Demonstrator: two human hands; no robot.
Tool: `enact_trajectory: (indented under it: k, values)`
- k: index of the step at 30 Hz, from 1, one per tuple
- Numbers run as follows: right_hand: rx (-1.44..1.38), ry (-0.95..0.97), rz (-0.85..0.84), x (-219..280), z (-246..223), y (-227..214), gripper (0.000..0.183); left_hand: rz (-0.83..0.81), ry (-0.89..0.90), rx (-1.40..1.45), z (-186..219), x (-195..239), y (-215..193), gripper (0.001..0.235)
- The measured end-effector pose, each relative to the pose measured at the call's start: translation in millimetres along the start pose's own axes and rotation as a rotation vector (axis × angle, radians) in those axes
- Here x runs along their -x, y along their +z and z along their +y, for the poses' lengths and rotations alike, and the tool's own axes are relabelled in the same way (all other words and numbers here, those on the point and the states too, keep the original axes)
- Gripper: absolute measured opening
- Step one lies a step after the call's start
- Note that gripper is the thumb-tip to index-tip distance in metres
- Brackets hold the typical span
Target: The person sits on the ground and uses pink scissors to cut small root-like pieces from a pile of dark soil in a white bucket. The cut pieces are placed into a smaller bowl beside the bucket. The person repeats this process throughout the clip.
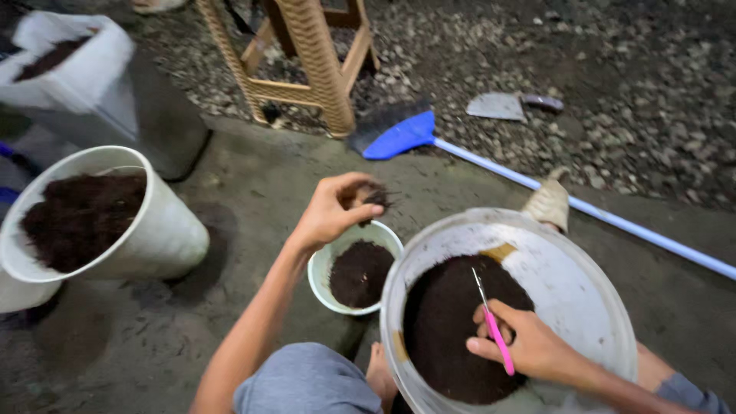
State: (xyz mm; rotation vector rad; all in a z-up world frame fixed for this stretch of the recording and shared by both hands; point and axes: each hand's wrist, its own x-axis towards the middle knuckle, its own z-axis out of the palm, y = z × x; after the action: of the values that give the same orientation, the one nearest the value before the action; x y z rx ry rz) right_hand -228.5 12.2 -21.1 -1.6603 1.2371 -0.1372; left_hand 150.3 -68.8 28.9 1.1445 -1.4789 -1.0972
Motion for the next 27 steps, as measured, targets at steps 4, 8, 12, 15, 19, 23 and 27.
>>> enact_trajectory:
  k: [4, 8, 12, 15, 19, 23, 27]
  values:
    - [-0.059, -0.063, -0.017, 12.1, -13.6, -0.9, 0.049, -0.216, 0.007, 0.257, 48.6, 2.3, 67.2, 0.033]
    - [-0.050, -0.159, -0.008, 18.2, -14.8, 1.6, 0.048, -0.335, -0.112, 0.360, 57.4, 7.7, 112.4, 0.021]
    - [-0.135, -0.092, 0.018, 22.1, -20.9, 2.6, 0.049, -0.323, -0.175, 0.237, 44.6, 18.9, 130.9, 0.018]
    - [-0.198, -0.078, 0.039, 20.5, -26.3, 0.2, 0.049, -0.320, -0.186, 0.155, 30.8, 25.4, 139.0, 0.016]
    - [-0.224, -0.093, 0.077, 17.0, -24.9, 1.4, 0.046, -0.332, -0.288, 0.195, 11.8, 33.5, 149.3, 0.013]
    - [-0.224, -0.121, 0.064, 15.1, -15.7, 4.1, 0.037, -0.325, -0.325, 0.198, -3.5, 38.1, 155.3, 0.008]
    - [-0.309, -0.012, 0.029, 17.0, -6.1, 4.9, 0.036, -0.268, -0.328, 0.228, -16.3, 39.5, 157.1, 0.010]
